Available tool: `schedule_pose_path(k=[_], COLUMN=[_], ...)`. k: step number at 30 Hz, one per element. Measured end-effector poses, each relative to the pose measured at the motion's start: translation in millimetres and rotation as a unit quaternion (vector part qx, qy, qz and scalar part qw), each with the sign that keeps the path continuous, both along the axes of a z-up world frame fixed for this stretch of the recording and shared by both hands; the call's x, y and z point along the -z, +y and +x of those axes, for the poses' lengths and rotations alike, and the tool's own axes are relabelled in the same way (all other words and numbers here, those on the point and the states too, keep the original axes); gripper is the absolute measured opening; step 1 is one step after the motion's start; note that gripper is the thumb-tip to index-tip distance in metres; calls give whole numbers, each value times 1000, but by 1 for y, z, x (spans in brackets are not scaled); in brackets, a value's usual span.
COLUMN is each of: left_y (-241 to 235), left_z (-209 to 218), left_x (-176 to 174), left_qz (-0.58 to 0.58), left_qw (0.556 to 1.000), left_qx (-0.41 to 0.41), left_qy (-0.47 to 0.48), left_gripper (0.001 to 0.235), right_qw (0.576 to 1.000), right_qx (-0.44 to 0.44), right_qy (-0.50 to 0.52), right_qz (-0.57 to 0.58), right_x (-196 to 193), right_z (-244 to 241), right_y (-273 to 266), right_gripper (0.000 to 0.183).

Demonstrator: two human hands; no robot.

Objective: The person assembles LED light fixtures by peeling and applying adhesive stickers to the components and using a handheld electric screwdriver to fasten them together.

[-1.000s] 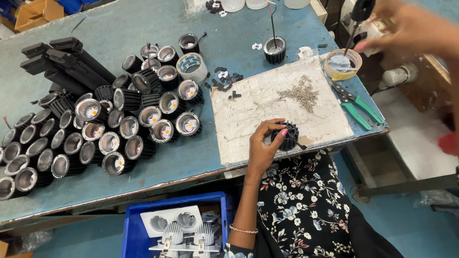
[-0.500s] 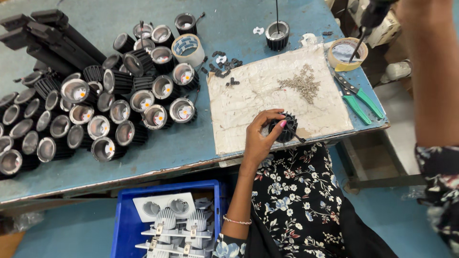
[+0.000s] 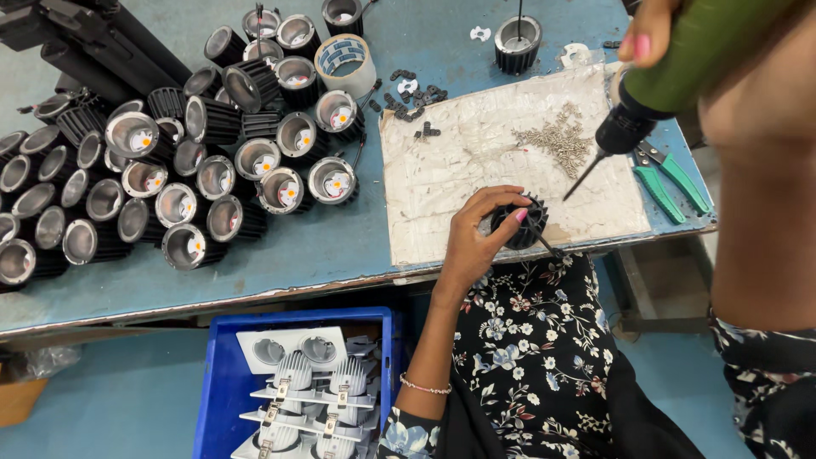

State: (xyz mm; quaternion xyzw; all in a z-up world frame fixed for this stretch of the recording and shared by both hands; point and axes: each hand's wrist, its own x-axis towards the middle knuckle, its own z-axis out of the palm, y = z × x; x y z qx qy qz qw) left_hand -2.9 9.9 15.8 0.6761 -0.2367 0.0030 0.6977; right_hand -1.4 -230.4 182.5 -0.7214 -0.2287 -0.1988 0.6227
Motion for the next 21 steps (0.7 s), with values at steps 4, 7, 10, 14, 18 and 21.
schedule_pose_path(k=[4, 7, 10, 14, 18, 21], left_y=[1, 1, -1, 0, 0, -1], left_z=[1, 2, 3, 3, 4, 4], left_x=[1, 3, 3, 3, 3, 3], left_qz=[3, -2, -5, -1, -2, -4], left_qw=[1000, 1000, 1000, 1000, 1000, 1000], left_qx=[8, 10, 8, 7, 6, 6], left_qy=[2, 20, 16, 13, 9, 12], left_gripper=[18, 18, 18, 17, 17, 17], right_qw=[1000, 999, 999, 997, 995, 996], right_qx=[-12, -16, -18, -14, -30, -28], right_qy=[-9, -11, -10, -15, -10, -23], right_qz=[12, 27, 47, 77, 99, 84], right_x=[2, 8, 16, 28, 34, 37], right_z=[-3, -3, -2, 0, 5, 9], right_y=[9, 19, 30, 40, 41, 39], right_gripper=[77, 80, 84, 90, 89, 92])
